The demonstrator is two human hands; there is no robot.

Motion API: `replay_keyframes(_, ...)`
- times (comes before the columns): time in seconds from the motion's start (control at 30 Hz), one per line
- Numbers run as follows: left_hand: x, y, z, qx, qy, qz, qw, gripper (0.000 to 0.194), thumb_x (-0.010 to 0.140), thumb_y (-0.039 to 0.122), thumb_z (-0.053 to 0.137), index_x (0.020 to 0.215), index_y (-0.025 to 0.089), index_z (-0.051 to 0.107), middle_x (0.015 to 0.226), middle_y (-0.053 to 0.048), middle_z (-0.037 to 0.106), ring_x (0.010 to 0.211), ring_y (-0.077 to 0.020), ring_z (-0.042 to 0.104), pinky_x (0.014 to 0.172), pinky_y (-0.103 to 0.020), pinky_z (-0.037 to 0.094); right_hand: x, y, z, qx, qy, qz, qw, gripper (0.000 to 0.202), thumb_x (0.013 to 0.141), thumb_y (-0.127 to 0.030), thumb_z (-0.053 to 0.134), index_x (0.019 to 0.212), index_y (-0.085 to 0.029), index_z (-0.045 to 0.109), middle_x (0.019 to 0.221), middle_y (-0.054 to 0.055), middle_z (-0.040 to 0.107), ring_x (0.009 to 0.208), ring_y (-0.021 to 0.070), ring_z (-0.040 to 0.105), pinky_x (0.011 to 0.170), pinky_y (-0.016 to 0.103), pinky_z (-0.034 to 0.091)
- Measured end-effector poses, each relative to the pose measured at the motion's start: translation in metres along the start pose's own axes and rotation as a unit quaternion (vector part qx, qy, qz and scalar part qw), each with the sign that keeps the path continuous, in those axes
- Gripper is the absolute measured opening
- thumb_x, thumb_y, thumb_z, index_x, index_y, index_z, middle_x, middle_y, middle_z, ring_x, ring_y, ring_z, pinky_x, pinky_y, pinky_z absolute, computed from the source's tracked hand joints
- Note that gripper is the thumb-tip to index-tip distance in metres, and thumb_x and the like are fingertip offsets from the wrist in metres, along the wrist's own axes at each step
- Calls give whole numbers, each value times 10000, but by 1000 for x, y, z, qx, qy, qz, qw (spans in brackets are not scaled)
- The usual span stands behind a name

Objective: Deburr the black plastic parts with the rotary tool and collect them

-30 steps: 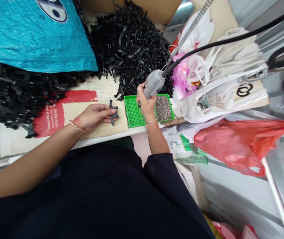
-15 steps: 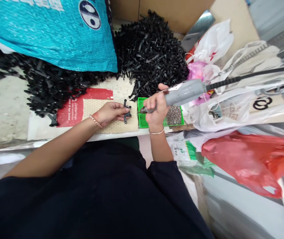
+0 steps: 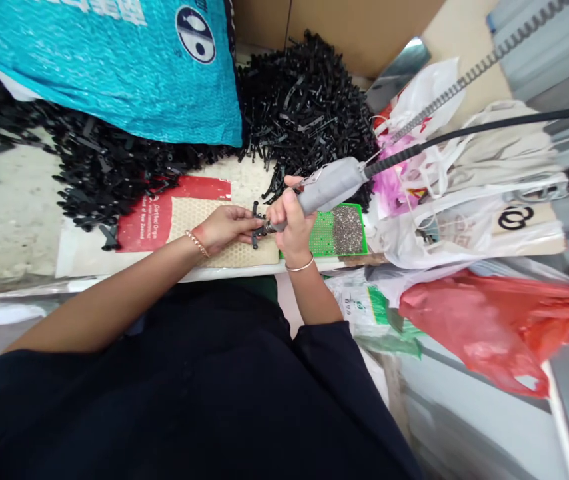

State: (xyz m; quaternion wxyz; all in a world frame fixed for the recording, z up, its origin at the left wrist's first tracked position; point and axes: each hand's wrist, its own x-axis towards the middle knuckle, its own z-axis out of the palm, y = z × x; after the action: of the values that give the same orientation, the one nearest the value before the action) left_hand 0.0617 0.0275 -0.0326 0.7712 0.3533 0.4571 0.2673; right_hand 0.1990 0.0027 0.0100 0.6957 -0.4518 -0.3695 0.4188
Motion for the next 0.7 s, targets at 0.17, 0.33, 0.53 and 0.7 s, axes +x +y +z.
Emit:
replay_keyframes(0.17,1,-2,-1,4,3,3,1000,389,767,246,1006,699,133,640,707,-32,720,604,-114,662,636,-278,624,-1,5,0,-15,5,-6,1000,505,822,-738,753,982,-308,541,508,-165,281,402,74,321,473,260,352)
replay_keyframes(0.33,1,-2,-1,6,3,0,1000,373,766,249,1005,714,131,655,684,-27,706,605,-119,661,660,-286,622,0,8,0,-40,4,-9,999,526,817,-771,726,951,-308,514,514,-157,287,412,81,350,483,272,360)
replay_keyframes(0.53,-2,0,1,1,10,-5,1000,330,808,206,969,716,122,663,697,-35,718,609,-120,669,655,-277,617,-1,7,0,-55,-1,-13,998,543,827,-810,684,959,-310,519,513,-158,274,411,83,352,486,275,379)
replay_keyframes(0.7,-1,0,1,6,17,-10,1000,295,843,180,937,729,113,674,734,-62,745,634,-133,696,648,-273,619,-2,8,0,-30,-1,-17,999,537,805,-781,737,923,-307,516,509,-158,283,400,78,345,475,268,374)
